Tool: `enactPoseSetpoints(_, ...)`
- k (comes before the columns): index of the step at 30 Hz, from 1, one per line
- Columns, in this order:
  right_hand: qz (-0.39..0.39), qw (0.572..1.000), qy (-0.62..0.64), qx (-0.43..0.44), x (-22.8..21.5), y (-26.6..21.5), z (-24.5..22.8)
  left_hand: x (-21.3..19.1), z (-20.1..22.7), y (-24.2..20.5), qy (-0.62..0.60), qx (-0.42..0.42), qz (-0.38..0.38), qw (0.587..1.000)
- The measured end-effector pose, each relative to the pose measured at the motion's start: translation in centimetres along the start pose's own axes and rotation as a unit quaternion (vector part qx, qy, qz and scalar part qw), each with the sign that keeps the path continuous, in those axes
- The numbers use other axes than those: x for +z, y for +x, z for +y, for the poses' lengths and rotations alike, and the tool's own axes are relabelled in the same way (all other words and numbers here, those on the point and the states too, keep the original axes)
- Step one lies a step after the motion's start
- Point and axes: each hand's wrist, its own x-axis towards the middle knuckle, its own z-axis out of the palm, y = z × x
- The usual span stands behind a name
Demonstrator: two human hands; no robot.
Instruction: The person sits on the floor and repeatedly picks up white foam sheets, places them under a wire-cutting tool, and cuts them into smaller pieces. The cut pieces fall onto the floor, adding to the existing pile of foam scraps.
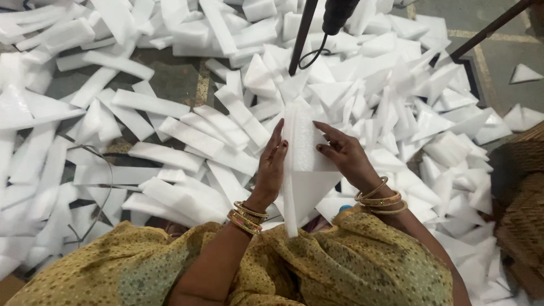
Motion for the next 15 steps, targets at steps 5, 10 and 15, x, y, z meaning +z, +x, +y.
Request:
enactPoseSetpoints(5,-0.013,0.998,0.058,-0.013,-0.7,0.4,-0.3,0.7,1.3,0.4,0.029,-0.011,-0.001,1.000)
enactPoseSetpoints(10,-0.029,0.986,0.164,0.004,-2.5,2.7,-0.9,1.6,3.1,2.4,0.012,-0.011,-0.015,1.000)
enactPoseSetpoints(15,-0.033,0.982,0.183,-0.031,-3.6,4.3,-1.7,2.4,4.3,4.6,-0.012,-0.004,-0.013,1.000)
